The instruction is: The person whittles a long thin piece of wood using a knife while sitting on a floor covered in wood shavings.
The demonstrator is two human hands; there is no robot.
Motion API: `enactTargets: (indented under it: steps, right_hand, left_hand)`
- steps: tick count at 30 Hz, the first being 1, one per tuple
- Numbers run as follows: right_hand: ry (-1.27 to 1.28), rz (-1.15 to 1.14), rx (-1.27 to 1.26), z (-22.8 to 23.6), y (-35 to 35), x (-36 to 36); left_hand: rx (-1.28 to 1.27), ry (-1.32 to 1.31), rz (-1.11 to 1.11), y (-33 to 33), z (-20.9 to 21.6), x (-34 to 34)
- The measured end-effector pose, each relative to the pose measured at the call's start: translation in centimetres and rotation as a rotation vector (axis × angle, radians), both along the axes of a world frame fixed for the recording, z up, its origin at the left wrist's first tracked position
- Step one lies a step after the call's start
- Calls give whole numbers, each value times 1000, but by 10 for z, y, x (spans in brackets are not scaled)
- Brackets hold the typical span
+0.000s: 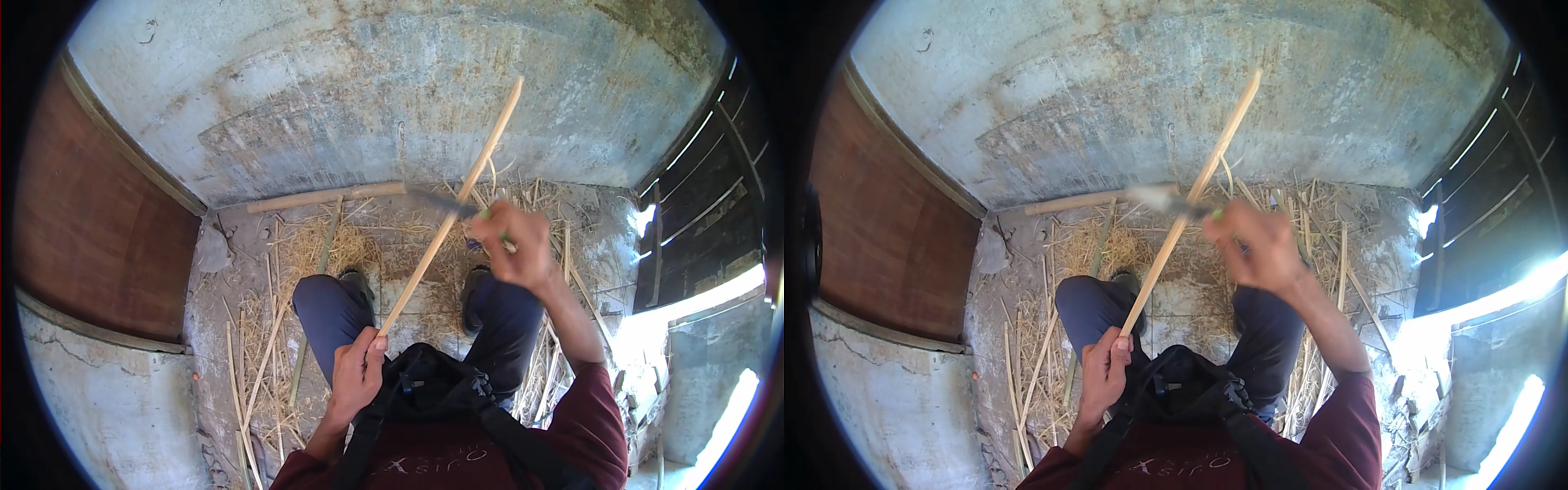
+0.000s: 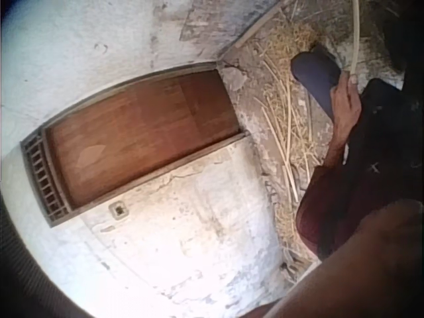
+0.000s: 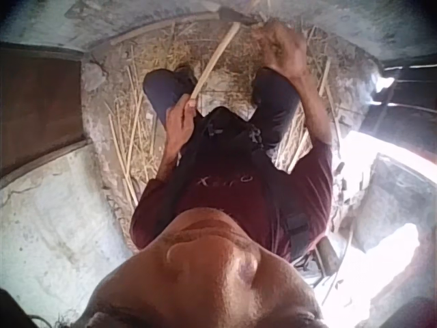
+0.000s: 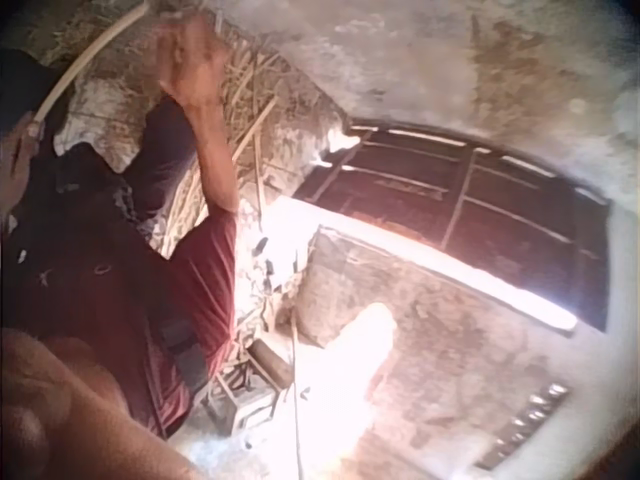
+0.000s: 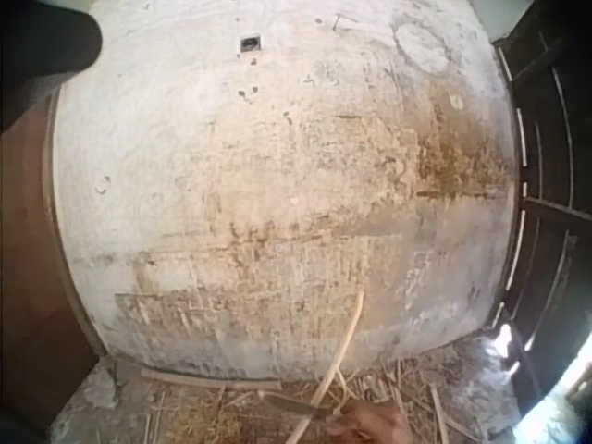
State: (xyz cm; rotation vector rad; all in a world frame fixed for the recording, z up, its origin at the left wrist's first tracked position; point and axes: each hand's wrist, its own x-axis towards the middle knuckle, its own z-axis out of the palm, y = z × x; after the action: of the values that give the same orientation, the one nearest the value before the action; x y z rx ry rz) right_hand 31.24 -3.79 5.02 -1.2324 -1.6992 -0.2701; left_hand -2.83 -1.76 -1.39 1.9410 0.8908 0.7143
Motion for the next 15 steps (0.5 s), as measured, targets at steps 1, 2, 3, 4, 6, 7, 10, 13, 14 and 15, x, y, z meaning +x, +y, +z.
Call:
enactTargets:
  steps: [1, 2, 3, 4, 6, 7, 10, 13, 14, 15]
  right_hand:
    - [73, -38, 33, 1, 5, 13]
    - [140, -78, 69, 3, 11, 25]
    - [80, -93, 175, 4, 19, 32]
    - [67, -62, 118, 2, 19, 30]
    - [41, -1, 4, -3, 14, 20]
    - [0, 20, -4, -4, 12, 11]
    - [-71, 23, -12, -3, 10, -1]
    - [1, -101, 51, -2, 18, 27]
    - [52, -143, 98, 2, 25, 40]
    - [103, -186, 145, 5, 28, 46]
  left_hand:
    - [7, 15, -4, -1, -1, -2]
    - [17, 26, -10, -1, -1, -2]
    - [18, 33, -9, -2, -2, -3]
    - [21, 42, 0, -2, -3, -4]
    - [22, 49, 13, -1, -6, -4]
    - [18, 51, 19, 0, -8, -5]
    - [37, 27, 17, -1, -9, -5]
    - [41, 35, 16, -2, -8, -8]
    - [39, 43, 23, -2, -8, -10]
    - [48, 49, 26, -2, -9, -11]
